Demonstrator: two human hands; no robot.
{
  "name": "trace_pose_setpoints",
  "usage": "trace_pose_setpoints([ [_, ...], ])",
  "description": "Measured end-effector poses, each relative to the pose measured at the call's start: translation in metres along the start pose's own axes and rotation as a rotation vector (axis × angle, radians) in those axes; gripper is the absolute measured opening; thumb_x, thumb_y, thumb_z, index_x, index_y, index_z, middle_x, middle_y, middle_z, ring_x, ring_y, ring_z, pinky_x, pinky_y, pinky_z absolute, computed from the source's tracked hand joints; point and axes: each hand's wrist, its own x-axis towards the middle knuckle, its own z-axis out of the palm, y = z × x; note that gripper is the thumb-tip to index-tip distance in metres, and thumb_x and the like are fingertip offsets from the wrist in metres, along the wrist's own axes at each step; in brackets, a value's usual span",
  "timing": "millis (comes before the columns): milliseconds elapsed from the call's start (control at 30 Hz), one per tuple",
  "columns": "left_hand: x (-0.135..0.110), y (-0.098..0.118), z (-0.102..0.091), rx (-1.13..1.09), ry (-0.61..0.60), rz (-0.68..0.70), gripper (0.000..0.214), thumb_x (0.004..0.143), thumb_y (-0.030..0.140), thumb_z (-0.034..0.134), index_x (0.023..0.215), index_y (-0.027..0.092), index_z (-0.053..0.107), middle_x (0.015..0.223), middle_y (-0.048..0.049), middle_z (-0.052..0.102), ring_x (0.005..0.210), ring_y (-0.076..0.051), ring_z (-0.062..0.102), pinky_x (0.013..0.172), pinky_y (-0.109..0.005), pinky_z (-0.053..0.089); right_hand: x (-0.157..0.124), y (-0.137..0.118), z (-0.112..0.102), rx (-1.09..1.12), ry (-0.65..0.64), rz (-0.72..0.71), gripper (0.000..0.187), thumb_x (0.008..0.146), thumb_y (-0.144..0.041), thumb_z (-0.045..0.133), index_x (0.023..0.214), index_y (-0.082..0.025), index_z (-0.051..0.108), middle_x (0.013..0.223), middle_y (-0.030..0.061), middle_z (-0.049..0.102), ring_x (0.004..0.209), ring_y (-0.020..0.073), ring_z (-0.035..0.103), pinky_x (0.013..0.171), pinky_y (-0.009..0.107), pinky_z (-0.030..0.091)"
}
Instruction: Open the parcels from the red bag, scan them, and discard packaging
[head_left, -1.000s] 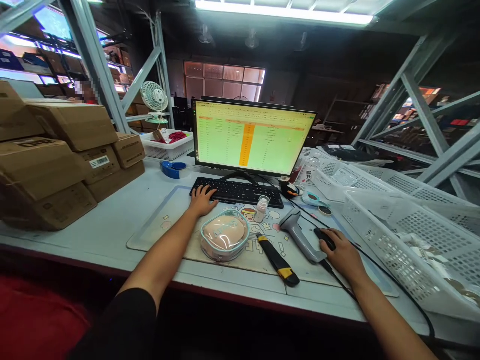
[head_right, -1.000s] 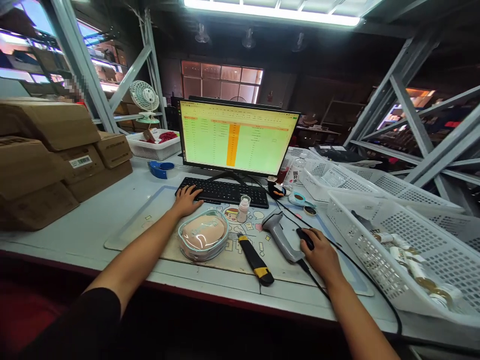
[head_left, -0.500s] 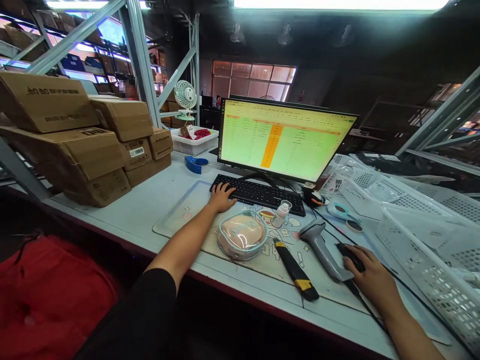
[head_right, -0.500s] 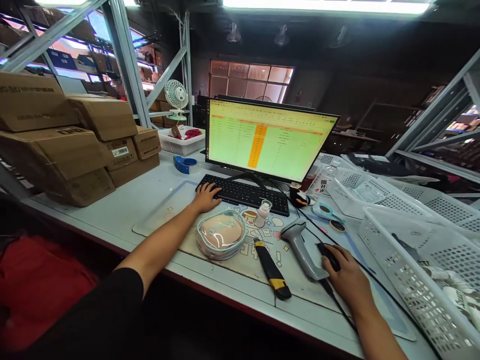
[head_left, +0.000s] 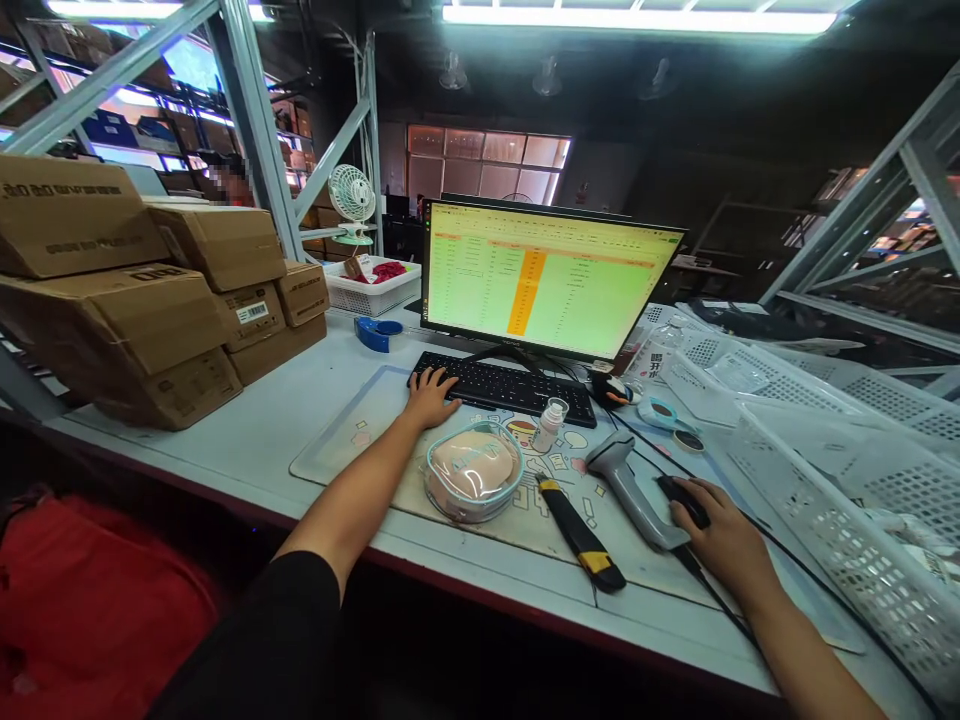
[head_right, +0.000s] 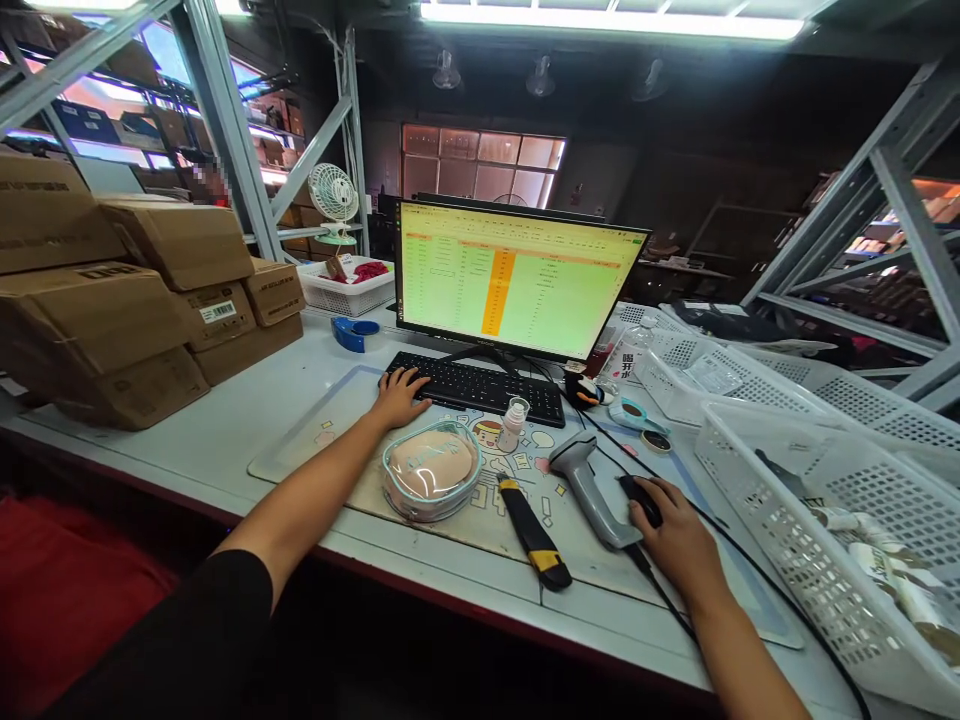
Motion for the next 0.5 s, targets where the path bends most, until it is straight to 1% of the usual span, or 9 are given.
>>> trace_pose_setpoints([
  [67, 0.000, 0.004, -0.007, -0.016, 0.034, -0.005, 0.056, 0.098, 0.048, 0.058, 0.150, 0.028, 0.057, 0.169, -0.0085, 0.038, 0.159, -0.037, 0.024, 0.130, -0.062, 0.012, 0.000, -0.002, -0.001, 0.004, 0.002, -0.001, 0.054, 0.094, -0.056, 0.043, 0.126, -0.023, 0.070, 0.131, 0.0105, 0.065, 0.110, 0.0322, 0.069, 0.081, 0.045, 0.062],
  [133, -0.001, 0.010, -0.020, -0.083, 0.071, -0.010, 0.053, 0.099, 0.045, 0.059, 0.147, 0.024, 0.060, 0.166, -0.0099, 0.043, 0.157, -0.036, 0.029, 0.131, -0.060, 0.014, -0.001, -0.004, -0.003, 0.012, -0.006, 0.001, 0.052, 0.094, -0.055, 0.044, 0.127, -0.023, 0.070, 0.131, 0.0098, 0.065, 0.110, 0.0316, 0.068, 0.083, 0.045, 0.061],
  [167, -0.003, 0.012, -0.028, -0.124, 0.077, -0.005, 0.052, 0.099, 0.043, 0.058, 0.146, 0.022, 0.060, 0.162, -0.0109, 0.048, 0.154, -0.035, 0.035, 0.130, -0.057, 0.019, -0.001, -0.005, -0.004, 0.018, -0.010, 0.003, 0.051, 0.095, -0.055, 0.044, 0.127, -0.024, 0.070, 0.132, 0.0097, 0.065, 0.110, 0.0315, 0.068, 0.083, 0.045, 0.061],
  [233, -0.014, 0.018, -0.048, -0.221, 0.054, 0.028, 0.051, 0.100, 0.042, 0.057, 0.146, 0.019, 0.060, 0.152, -0.0121, 0.059, 0.145, -0.031, 0.050, 0.125, -0.049, 0.033, -0.001, -0.007, -0.005, 0.034, -0.010, 0.014, 0.050, 0.095, -0.053, 0.046, 0.128, -0.024, 0.069, 0.133, 0.0101, 0.064, 0.112, 0.0318, 0.067, 0.086, 0.046, 0.061],
  [300, -0.037, 0.025, -0.064, -0.304, 0.041, 0.046, 0.051, 0.101, 0.044, 0.055, 0.146, 0.020, 0.059, 0.141, -0.0114, 0.068, 0.132, -0.028, 0.062, 0.115, -0.042, 0.045, -0.002, -0.008, -0.004, 0.058, 0.003, 0.012, 0.049, 0.095, -0.052, 0.046, 0.127, -0.023, 0.069, 0.133, 0.0115, 0.064, 0.114, 0.0329, 0.066, 0.090, 0.048, 0.060],
  [367, -0.071, 0.033, -0.072, -0.340, 0.090, -0.012, 0.054, 0.101, 0.051, 0.055, 0.146, 0.021, 0.059, 0.134, -0.0113, 0.072, 0.124, -0.030, 0.067, 0.109, -0.042, 0.049, -0.002, -0.009, -0.001, 0.085, 0.025, 0.001, 0.050, 0.095, -0.053, 0.046, 0.126, -0.021, 0.069, 0.131, 0.0135, 0.065, 0.115, 0.0340, 0.065, 0.096, 0.051, 0.058],
  [433, -0.110, 0.041, -0.068, -0.316, 0.148, -0.122, 0.058, 0.098, 0.057, 0.057, 0.142, 0.020, 0.061, 0.132, -0.0142, 0.072, 0.123, -0.034, 0.067, 0.106, -0.047, 0.049, -0.002, -0.008, 0.001, 0.111, 0.054, -0.011, 0.051, 0.095, -0.054, 0.046, 0.124, -0.020, 0.069, 0.128, 0.0155, 0.065, 0.116, 0.0349, 0.064, 0.102, 0.054, 0.055],
  [500, -0.146, 0.046, -0.056, -0.305, 0.112, -0.181, 0.054, 0.096, 0.060, 0.057, 0.128, 0.017, 0.067, 0.125, -0.0174, 0.073, 0.120, -0.036, 0.067, 0.102, -0.048, 0.051, 0.000, -0.010, -0.001, 0.131, 0.094, -0.012, 0.052, 0.094, -0.056, 0.047, 0.123, -0.018, 0.069, 0.126, 0.0176, 0.066, 0.116, 0.0362, 0.063, 0.105, 0.056, 0.053],
])
